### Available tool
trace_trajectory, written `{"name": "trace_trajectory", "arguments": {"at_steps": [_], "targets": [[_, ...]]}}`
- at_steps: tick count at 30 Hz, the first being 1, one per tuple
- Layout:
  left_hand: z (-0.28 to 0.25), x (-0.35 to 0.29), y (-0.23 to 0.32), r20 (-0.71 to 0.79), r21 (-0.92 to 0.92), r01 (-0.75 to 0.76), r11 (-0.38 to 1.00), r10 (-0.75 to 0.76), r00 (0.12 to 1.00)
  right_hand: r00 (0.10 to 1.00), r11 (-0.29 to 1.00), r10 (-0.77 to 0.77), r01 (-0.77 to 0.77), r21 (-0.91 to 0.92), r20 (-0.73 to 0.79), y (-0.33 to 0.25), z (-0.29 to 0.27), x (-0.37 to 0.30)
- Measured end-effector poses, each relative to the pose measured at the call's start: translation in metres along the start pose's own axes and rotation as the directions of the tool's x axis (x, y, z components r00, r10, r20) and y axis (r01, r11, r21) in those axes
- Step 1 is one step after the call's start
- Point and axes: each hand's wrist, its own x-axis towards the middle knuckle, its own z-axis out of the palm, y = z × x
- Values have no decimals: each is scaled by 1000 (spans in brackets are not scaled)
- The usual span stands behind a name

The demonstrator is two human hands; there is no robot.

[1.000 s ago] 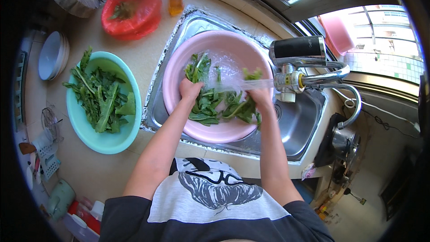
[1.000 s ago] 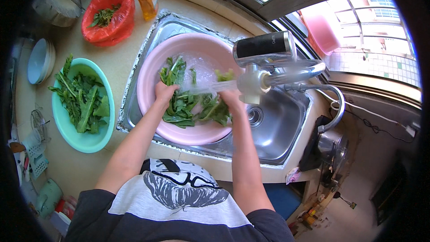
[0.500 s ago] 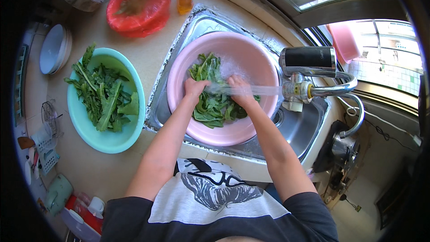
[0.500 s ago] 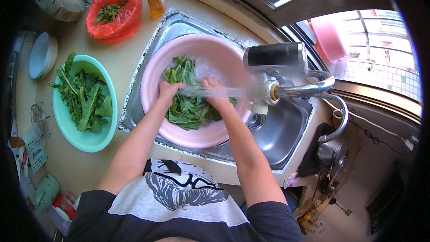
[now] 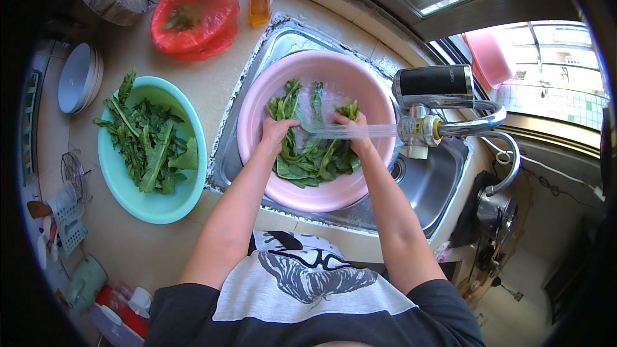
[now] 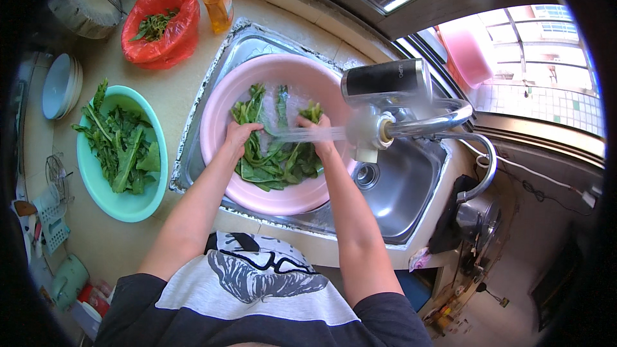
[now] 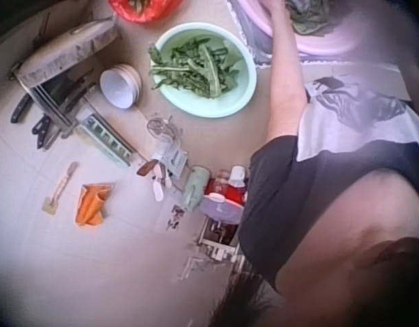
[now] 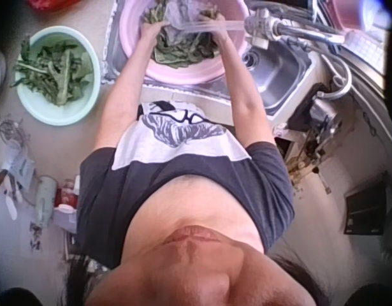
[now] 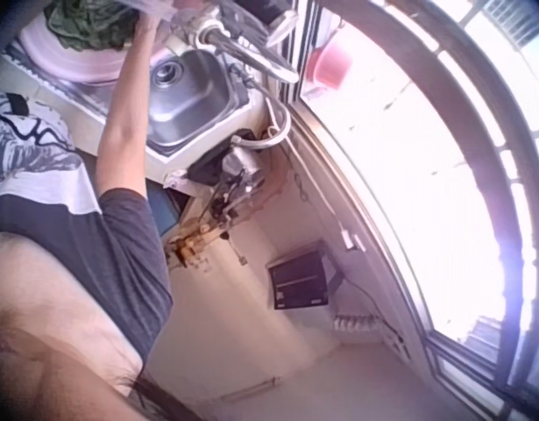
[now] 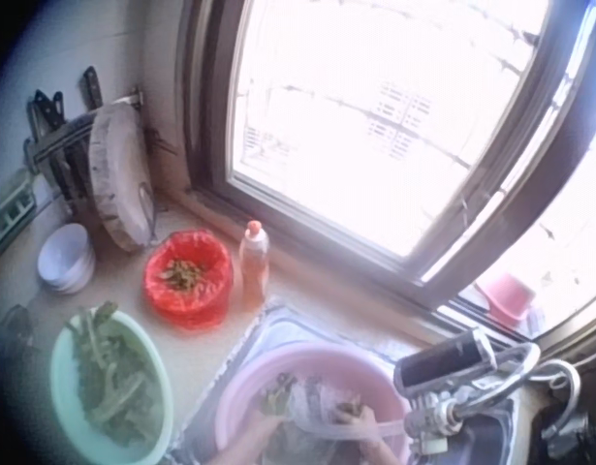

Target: The person washes leafy green vegetables in a pink basin at a kitchen sink. They rinse the leaves under running water, remove stems, and transfer the cleaned greens to a green bowl. The person also rinses the pink basin and refills it with water before continuing to wash more vegetables.

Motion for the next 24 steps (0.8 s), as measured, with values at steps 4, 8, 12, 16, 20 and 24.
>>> {"name": "trace_trajectory", "arguments": {"at_steps": [4, 8, 12, 16, 20, 24], "targets": [[0, -5, 5, 113, -57, 46, 997, -39, 993, 839, 869, -254, -20, -494, -481, -8, 32, 19], [2, -9, 9, 224, -113, 117, 987, -90, 970, 970, 675, -220, 72, -734, -108, -22, 58, 24], [2, -5, 8, 271, -178, 230, 957, -177, 946, 891, 446, -454, 195, -873, -32, -24, 56, 14], [3, 0, 4, 289, -144, 274, 951, -224, 931, 960, 704, -277, 224, -674, 30, -14, 54, 1], [5, -4, 3, 543, -53, 451, 891, -354, 762, 977, 919, 114, -173, 355, 180, -13, 46, 7], [9, -15, 7, 590, -45, 311, 949, -226, 775, 964, 946, 175, -221, 236, 201, -15, 31, 14]]}}
